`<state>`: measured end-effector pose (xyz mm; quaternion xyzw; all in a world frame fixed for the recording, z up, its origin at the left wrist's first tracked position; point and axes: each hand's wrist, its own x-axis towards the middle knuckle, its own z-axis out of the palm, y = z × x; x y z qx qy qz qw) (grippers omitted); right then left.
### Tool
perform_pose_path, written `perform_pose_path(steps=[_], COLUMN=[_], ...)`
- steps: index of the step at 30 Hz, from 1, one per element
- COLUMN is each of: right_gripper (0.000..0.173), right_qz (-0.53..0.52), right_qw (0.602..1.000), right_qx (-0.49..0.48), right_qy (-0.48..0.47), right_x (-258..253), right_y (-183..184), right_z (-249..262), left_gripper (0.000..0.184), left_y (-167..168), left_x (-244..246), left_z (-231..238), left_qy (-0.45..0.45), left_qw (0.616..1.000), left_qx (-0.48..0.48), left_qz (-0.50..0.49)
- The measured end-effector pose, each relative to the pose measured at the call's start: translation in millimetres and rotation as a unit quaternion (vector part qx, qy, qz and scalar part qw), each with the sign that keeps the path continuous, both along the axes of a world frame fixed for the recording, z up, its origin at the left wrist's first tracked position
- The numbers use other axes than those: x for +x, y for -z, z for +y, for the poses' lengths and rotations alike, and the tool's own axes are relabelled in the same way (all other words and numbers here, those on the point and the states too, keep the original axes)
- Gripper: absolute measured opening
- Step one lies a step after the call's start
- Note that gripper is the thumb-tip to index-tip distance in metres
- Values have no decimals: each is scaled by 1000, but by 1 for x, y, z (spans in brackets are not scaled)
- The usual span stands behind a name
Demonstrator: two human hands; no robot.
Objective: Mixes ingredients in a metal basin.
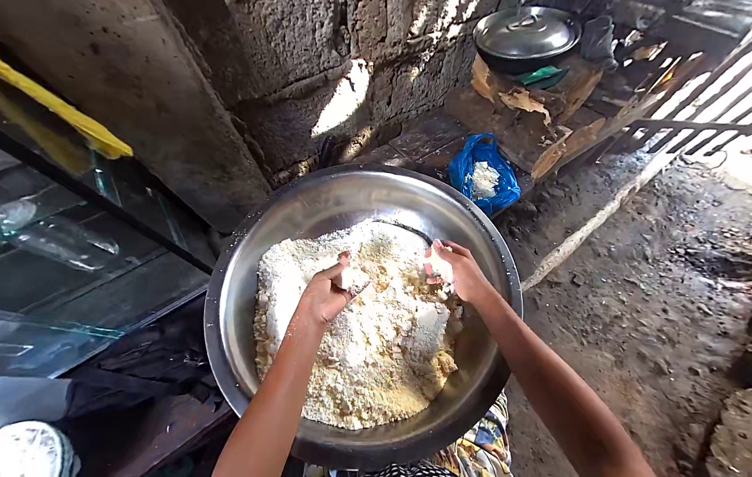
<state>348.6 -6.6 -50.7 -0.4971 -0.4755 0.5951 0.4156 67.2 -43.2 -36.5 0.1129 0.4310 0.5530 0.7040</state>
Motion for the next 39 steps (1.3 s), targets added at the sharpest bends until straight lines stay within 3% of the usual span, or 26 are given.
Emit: perform_pose_path(steps=[3, 7, 13, 16, 18, 21, 23, 25, 27, 30, 33, 35, 37, 39], right_gripper=[30, 33, 26, 26, 35, 59, 58, 46, 52, 60, 54, 44, 31, 29], right_qz=[81, 49, -25, -68, -83, -24, -11, -3, -16, 36, 173, 274, 337, 367], right_qw=[995, 997, 998, 993, 991, 992, 993, 999, 999, 997, 980, 950, 924, 913], right_qx=[-2, 55, 47, 52, 24, -22, -29, 5, 42, 43, -16, -69, -91, -89], right_qy=[-60, -16, 16, 76, 102, 121, 111, 40, 13, 53, 102, 135, 157, 155], right_x=[-4, -29, -66, -81, -88, -99, -107, -113, -134, -162, -172, -176, -174, -166], right_y=[-14, -16, -9, 0, -3, -9, -9, -8, -4, -8, -18, -24, -23, -16], right_z=[3, 6, 13, 19, 19, 15, 8, -8, -24, -46, -43, -40, -37, -34], left_gripper=[36, 25, 33, 35, 33, 34, 40, 50, 57, 53, 51, 58, 60, 57], left_y=[-5, -9, 2, 4, 2, 2, 5, 5, 4, 3, 0, -4, -8, -14], left_x=[7, 27, 23, 16, 19, 26, 26, 26, 25, 24, 34, 38, 41, 43], left_z=[9, 18, 22, 25, 23, 23, 24, 23, 22, 15, 11, 2, -2, -4], left_qy=[25, -12, 25, 50, 52, 23, 11, -16, -65, -122, -77, -25, -21, -32], left_qw=[999, 999, 996, 994, 996, 999, 999, 998, 994, 966, 922, 905, 890, 883], left_qx=[20, -3, 67, 85, 67, 32, 12, -8, -6, 72, 225, 307, 370, 406], left_qz=[29, 39, 49, 38, 36, 35, 37, 55, 90, 218, 307, 293, 265, 233])
